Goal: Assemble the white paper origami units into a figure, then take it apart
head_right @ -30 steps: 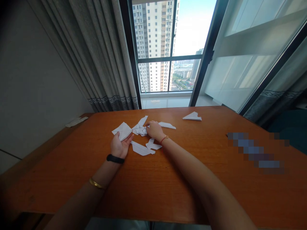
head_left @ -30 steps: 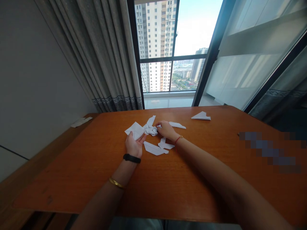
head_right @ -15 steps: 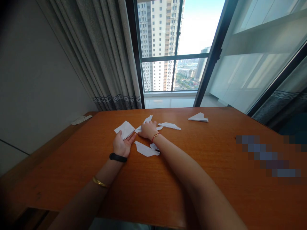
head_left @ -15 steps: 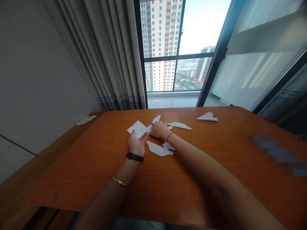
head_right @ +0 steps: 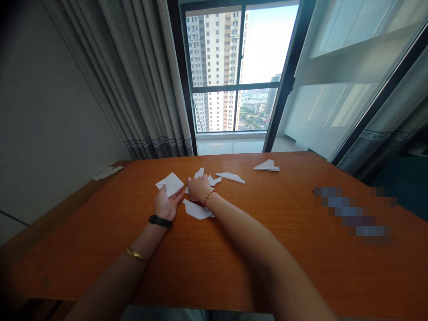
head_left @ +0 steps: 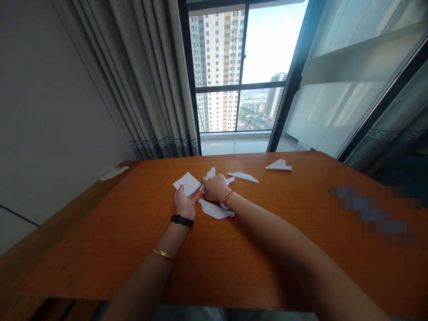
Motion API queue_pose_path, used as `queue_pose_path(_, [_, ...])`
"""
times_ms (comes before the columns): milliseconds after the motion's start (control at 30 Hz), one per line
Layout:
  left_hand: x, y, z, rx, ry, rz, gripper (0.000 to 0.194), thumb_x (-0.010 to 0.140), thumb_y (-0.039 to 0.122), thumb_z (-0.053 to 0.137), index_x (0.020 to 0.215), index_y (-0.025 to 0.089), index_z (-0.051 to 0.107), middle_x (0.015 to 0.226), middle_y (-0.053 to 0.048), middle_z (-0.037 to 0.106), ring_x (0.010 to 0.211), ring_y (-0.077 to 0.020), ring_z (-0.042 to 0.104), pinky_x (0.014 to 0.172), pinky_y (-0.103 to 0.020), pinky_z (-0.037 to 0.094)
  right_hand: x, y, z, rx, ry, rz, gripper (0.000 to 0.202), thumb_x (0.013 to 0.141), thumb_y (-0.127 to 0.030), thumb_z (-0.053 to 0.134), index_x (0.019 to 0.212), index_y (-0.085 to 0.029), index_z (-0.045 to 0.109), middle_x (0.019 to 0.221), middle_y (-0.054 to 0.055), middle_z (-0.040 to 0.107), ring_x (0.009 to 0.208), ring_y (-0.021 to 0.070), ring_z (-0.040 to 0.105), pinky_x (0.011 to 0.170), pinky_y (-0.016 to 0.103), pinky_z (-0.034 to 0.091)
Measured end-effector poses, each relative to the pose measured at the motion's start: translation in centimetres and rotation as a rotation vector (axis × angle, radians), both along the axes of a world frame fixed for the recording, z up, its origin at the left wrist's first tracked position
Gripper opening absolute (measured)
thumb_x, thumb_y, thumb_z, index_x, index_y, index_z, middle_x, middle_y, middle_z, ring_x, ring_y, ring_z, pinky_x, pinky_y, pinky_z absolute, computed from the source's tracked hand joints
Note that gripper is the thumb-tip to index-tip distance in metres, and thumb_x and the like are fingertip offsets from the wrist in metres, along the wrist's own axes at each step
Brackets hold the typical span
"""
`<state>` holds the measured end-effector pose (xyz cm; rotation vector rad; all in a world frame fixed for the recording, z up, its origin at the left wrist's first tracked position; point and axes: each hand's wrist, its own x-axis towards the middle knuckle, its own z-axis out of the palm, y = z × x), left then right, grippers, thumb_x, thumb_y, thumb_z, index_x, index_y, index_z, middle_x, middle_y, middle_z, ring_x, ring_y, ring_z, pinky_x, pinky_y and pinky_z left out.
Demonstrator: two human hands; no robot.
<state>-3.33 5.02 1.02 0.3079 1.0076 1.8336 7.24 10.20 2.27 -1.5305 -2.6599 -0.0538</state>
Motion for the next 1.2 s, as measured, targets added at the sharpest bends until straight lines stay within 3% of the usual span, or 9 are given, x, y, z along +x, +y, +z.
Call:
queue_pose_path(200, [0.0, 0.1, 0.3, -0.014, 0.012, 0.041, 0.012, 0.088, 0.025, 0.044, 0.092, 0.017, 0.052, 0.084, -0.007, 0.063, 0.072, -0.0197, 0.066, 0.069, -0.045, 0.057, 0.4, -0.1, 0.4, -0.075, 0.093, -0.14, 0.058, 0.068, -0.056, 0.064, 0.109, -0.014, 0.058, 0.114, 0.02, 0.06, 0.11, 0.0366, 0.052, 0.094, 0.051, 0.032])
queue_pose_path(367, [-0.3, 0.3, 0.0, -0.01, 0.017, 0.055, 0.011, 0.087, 0.025, 0.045, 0.09, 0.017, 0.052, 0.084, -0.007, 0.062, 0.072, -0.0195, 0.066, 0.069, -0.045, 0.057, -0.2, 0.6, 0.5, -0.198, 0.222, -0.399, 0.082, 0.06, -0.053, 0.073, 0.124, -0.01, 0.047, 0.124, 0.027, 0.049, 0.109, 0.0351, 0.055, 0.082, 0.043, 0.044])
queue_pose_path(567, [-0.3, 0.3, -0.1, -0.007, 0.028, 0.046, 0.012, 0.088, 0.025, 0.044, 0.09, 0.016, 0.052, 0.084, -0.007, 0.062, 0.073, -0.0195, 0.066, 0.07, -0.046, 0.056, 0.0, 1.6, 0.6, -0.372, 0.309, -0.493, 0.088, 0.041, -0.041, 0.086, 0.118, -0.014, 0.052, 0.107, 0.019, 0.064, 0.101, 0.0359, 0.06, 0.084, 0.05, 0.043])
queue_pose_path(633, [-0.3, 0.3, -0.1, -0.004, 0.029, 0.041, 0.013, 0.088, 0.025, 0.045, 0.091, 0.016, 0.053, 0.084, -0.007, 0.062, 0.074, -0.0195, 0.066, 0.071, -0.047, 0.056, 0.3, 1.6, 0.5, -0.374, 0.343, -0.487, 0.079, 0.041, -0.033, 0.087, 0.111, -0.016, 0.057, 0.1, 0.015, 0.068, 0.097, 0.0354, 0.062, 0.086, 0.053, 0.04])
queue_pose_path(733, [-0.3, 0.2, 0.0, 0.0, 0.029, 0.04, 0.013, 0.088, 0.024, 0.045, 0.093, 0.016, 0.054, 0.087, -0.008, 0.063, 0.077, -0.0195, 0.065, 0.073, -0.047, 0.056, 1.1, 1.2, 0.6, -0.315, 0.431, -0.431, 0.053, 0.052, -0.022, 0.081, 0.101, -0.017, 0.063, 0.098, 0.012, 0.069, 0.095, 0.0335, 0.063, 0.088, 0.052, 0.038])
queue_pose_path(867, [-0.2, 0.2, 0.1, 0.012, 0.031, 0.066, 0.013, 0.088, 0.022, 0.045, 0.093, 0.017, 0.055, 0.092, -0.007, 0.063, 0.08, -0.019, 0.065, 0.075, -0.047, 0.055, 3.3, 0.3, 1.3, -0.227, 0.622, -0.266, 0.028, 0.073, -0.024, 0.066, 0.1, -0.019, 0.065, 0.101, 0.007, 0.068, 0.094, 0.0235, 0.062, 0.083, 0.037, 0.045])
queue_pose_path(967, [0.1, 0.2, 0.2, 0.025, 0.032, 0.076, 0.012, 0.087, 0.02, 0.046, 0.091, 0.018, 0.056, 0.095, -0.006, 0.063, 0.084, -0.0191, 0.065, 0.077, -0.046, 0.055, 5.3, -0.1, 1.5, -0.18, 0.745, -0.128, 0.029, 0.081, -0.025, 0.057, 0.109, -0.022, 0.064, 0.107, 0.003, 0.067, 0.094, 0.0155, 0.061, 0.082, 0.027, 0.046])
queue_pose_path(1067, [0.5, 0.1, 0.1, 0.032, 0.043, 0.068, 0.01, 0.087, 0.019, 0.046, 0.089, 0.017, 0.056, 0.093, -0.006, 0.063, 0.085, -0.0193, 0.064, 0.077, -0.047, 0.056, 6.7, -0.3, 1.1, -0.189, 0.921, -0.032, 0.041, 0.078, -0.022, 0.06, 0.119, -0.021, 0.059, 0.102, 0.003, 0.068, 0.087, 0.014, 0.062, 0.08, 0.026, 0.048])
queue_pose_path(1200, [0.6, 0.0, 0.0, 0.023, 0.061, 0.071, 0.009, 0.087, 0.02, 0.046, 0.087, 0.017, 0.054, 0.091, -0.006, 0.063, 0.085, -0.0185, 0.064, 0.075, -0.044, 0.057, 7.3, -0.2, 0.6, -0.276, 1.182, -0.044, 0.047, 0.076, -0.021, 0.061, 0.123, -0.014, 0.055, 0.09, 0.005, 0.069, 0.077, 0.0139, 0.063, 0.071, 0.027, 0.051])
